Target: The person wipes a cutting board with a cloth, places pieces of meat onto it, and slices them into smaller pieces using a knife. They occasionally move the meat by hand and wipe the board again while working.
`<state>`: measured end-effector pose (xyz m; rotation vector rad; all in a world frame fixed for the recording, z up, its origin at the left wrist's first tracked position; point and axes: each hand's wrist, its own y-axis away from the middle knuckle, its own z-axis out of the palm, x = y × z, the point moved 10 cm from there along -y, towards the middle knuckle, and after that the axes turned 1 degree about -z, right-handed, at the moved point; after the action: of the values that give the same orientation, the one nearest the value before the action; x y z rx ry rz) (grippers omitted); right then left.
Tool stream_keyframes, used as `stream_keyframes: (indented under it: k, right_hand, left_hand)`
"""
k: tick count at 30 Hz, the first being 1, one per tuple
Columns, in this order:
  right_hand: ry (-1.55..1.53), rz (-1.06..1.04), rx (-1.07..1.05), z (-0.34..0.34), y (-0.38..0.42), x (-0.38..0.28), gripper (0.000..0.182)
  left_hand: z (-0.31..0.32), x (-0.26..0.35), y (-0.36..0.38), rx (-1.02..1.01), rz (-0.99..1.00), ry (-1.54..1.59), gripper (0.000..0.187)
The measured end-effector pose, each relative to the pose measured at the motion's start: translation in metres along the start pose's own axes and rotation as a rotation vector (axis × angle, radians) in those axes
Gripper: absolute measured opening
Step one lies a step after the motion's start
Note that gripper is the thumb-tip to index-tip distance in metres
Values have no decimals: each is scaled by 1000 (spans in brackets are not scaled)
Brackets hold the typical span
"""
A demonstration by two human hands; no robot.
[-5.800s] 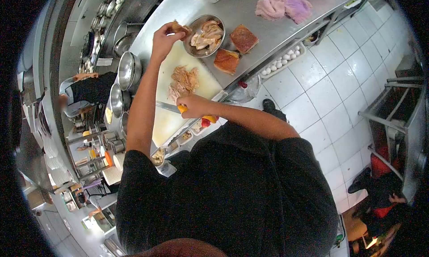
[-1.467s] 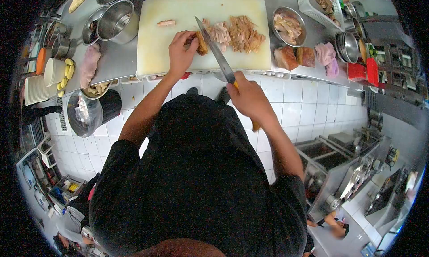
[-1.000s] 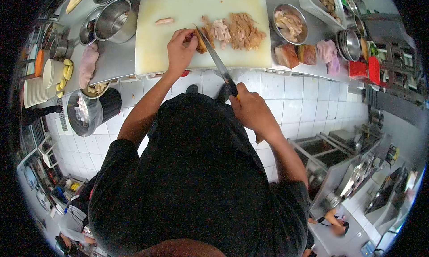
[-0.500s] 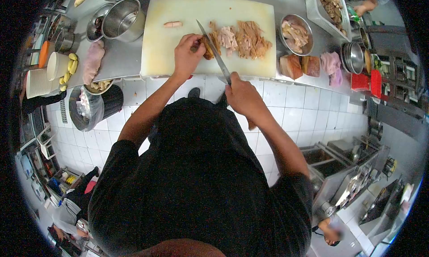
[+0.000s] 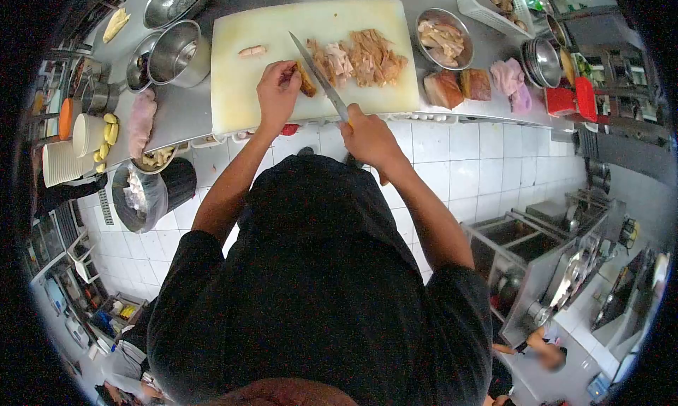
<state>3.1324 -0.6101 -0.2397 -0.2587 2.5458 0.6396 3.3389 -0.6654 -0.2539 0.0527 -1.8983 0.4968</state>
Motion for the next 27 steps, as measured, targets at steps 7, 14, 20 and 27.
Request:
stream_keyframes:
  k: [7, 14, 20, 27]
  right_hand:
    - [-39, 53, -83, -20, 31, -16, 36]
    - [-8, 70, -141, -23, 48, -18, 30]
    - [-19, 40, -145, -28, 65, -13, 26]
    - [-26, -26, -150, -12, 38, -13, 25]
  left_hand:
    - [-2, 0, -1, 28, 41, 17, 20]
    - [-4, -2, 0, 63, 20, 61, 14]
    - [-5, -3, 0, 86, 42, 27, 12]
    - [-5, -6, -1, 68, 12, -8, 13]
